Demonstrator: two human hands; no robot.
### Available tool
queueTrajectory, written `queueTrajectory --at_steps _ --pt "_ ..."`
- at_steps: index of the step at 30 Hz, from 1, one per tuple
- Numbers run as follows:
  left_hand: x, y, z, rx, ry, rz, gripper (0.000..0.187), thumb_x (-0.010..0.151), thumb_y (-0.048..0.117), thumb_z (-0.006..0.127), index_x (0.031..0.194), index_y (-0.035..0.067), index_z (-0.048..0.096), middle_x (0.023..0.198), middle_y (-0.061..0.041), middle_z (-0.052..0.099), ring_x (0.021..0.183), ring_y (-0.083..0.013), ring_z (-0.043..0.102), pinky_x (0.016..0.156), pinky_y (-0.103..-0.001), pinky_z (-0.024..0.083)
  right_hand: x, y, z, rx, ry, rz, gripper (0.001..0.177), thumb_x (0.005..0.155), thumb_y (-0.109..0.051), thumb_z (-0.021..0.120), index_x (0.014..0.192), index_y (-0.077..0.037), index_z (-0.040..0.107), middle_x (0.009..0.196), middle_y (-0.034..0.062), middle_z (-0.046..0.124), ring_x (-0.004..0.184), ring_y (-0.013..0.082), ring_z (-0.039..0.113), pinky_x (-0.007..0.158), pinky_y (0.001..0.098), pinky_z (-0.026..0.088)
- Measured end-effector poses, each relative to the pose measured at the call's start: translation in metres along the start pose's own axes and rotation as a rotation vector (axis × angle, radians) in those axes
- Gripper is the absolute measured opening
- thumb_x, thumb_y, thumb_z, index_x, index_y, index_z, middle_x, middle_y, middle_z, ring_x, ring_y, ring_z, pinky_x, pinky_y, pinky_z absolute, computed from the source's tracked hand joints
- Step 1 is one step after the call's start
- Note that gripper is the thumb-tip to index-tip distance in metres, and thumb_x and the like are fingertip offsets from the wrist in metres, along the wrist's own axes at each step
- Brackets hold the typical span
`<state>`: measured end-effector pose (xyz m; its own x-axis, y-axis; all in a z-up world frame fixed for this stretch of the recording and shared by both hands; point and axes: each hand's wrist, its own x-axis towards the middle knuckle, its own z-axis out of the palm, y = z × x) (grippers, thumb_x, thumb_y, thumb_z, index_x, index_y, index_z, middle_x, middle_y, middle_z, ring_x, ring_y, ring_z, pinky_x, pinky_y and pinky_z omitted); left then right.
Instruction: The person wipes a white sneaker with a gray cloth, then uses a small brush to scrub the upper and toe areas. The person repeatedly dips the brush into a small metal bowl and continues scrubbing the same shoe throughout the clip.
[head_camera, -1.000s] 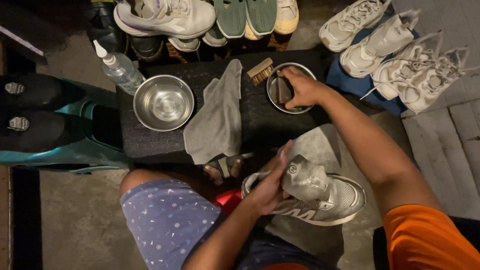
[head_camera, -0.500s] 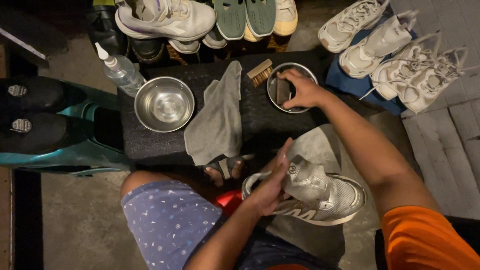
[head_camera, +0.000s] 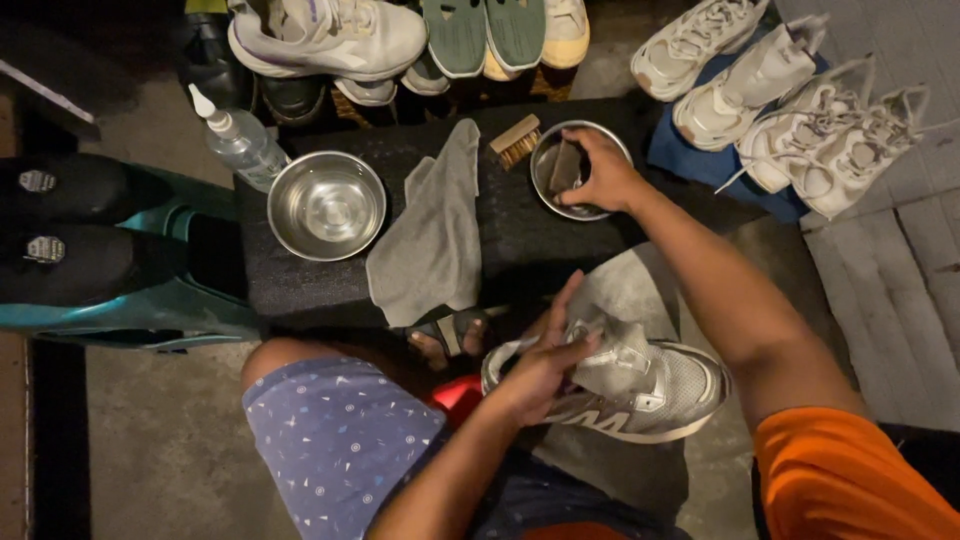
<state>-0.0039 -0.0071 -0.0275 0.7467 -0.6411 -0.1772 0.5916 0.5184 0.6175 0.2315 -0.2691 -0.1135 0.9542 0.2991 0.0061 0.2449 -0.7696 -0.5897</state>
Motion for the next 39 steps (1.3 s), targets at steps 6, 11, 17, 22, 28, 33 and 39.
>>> queueTrajectory --at_steps 6,11,17,22,28,33,39 --pt "-0.004 0.007 0.006 -0.008 0.019 0.046 0.081 0.097 0.009 0.058 0.164 0.03 0.019 0.163 -0.019 0.019 0.142 -0.0375 0.035 0.113 -0.047 0.04 -0.003 -0.001 0.0 0.07 0.018 0.028 0.104 0.056 -0.026 0.098 0.147 -0.009 0.05 0.146 0.0173 0.055 0.132 0.043 0.051 0.114 0.0509 0.036" --pt "0.0 -0.004 0.002 0.111 0.053 0.08 0.058 0.098 0.008 0.057 0.152 0.023 0.044 0.155 -0.018 0.033 0.136 -0.0305 0.044 0.109 -0.044 0.045 0.002 -0.002 0.001 -0.042 -0.035 -0.026 0.102 0.054 -0.032 0.096 0.143 -0.013 0.051 0.146 0.015 0.055 0.128 0.046 0.05 0.113 0.0527 0.035" --pt "-0.005 -0.005 0.012 0.277 0.125 0.084 0.038 0.097 0.008 0.059 0.134 0.016 0.067 0.143 -0.017 0.047 0.133 -0.0259 0.049 0.111 -0.042 0.042 -0.022 -0.045 -0.02 0.23 0.104 0.112 0.088 0.062 -0.03 0.097 0.14 -0.019 0.058 0.137 0.0075 0.06 0.123 0.031 0.052 0.094 0.0335 0.042" --pt "-0.008 0.001 0.01 0.345 0.078 0.177 0.062 0.093 0.001 0.059 0.152 0.018 0.049 0.155 -0.019 0.037 0.15 -0.0307 0.028 0.123 -0.048 0.022 -0.022 -0.051 -0.015 0.587 0.244 0.285 0.06 0.077 -0.02 0.092 0.132 -0.02 0.066 0.127 0.0056 0.059 0.117 0.0187 0.053 0.098 0.0254 0.051" --pt "-0.018 -0.003 0.018 0.273 0.061 0.207 0.059 0.099 0.002 0.053 0.155 0.014 0.04 0.162 -0.014 0.031 0.153 -0.0279 0.02 0.125 -0.048 0.013 -0.022 -0.044 -0.014 0.882 0.326 0.425 0.043 0.094 -0.027 0.078 0.134 -0.018 0.065 0.136 0.01 0.043 0.111 0.0286 0.064 0.083 0.0374 0.067" --pt "-0.017 -0.004 0.016 0.17 0.109 0.107 0.059 0.099 0.004 0.055 0.155 0.018 0.042 0.157 -0.013 0.038 0.145 -0.0214 0.036 0.119 -0.041 0.031 -0.021 -0.065 -0.019 0.931 0.384 0.424 0.046 0.08 -0.015 0.088 0.121 -0.008 0.068 0.113 0.0112 0.05 0.101 0.0242 0.064 0.08 0.032 0.066" --pt "-0.019 -0.005 0.014 0.154 0.131 0.087 0.058 0.1 0.005 0.056 0.154 0.02 0.043 0.154 -0.012 0.041 0.138 -0.0185 0.04 0.115 -0.037 0.037 -0.024 -0.087 -0.024 1.062 0.372 0.419 0.049 0.082 -0.001 0.084 0.122 0.002 0.056 0.122 0.0188 0.04 0.112 0.0409 0.061 0.09 0.0541 0.063"
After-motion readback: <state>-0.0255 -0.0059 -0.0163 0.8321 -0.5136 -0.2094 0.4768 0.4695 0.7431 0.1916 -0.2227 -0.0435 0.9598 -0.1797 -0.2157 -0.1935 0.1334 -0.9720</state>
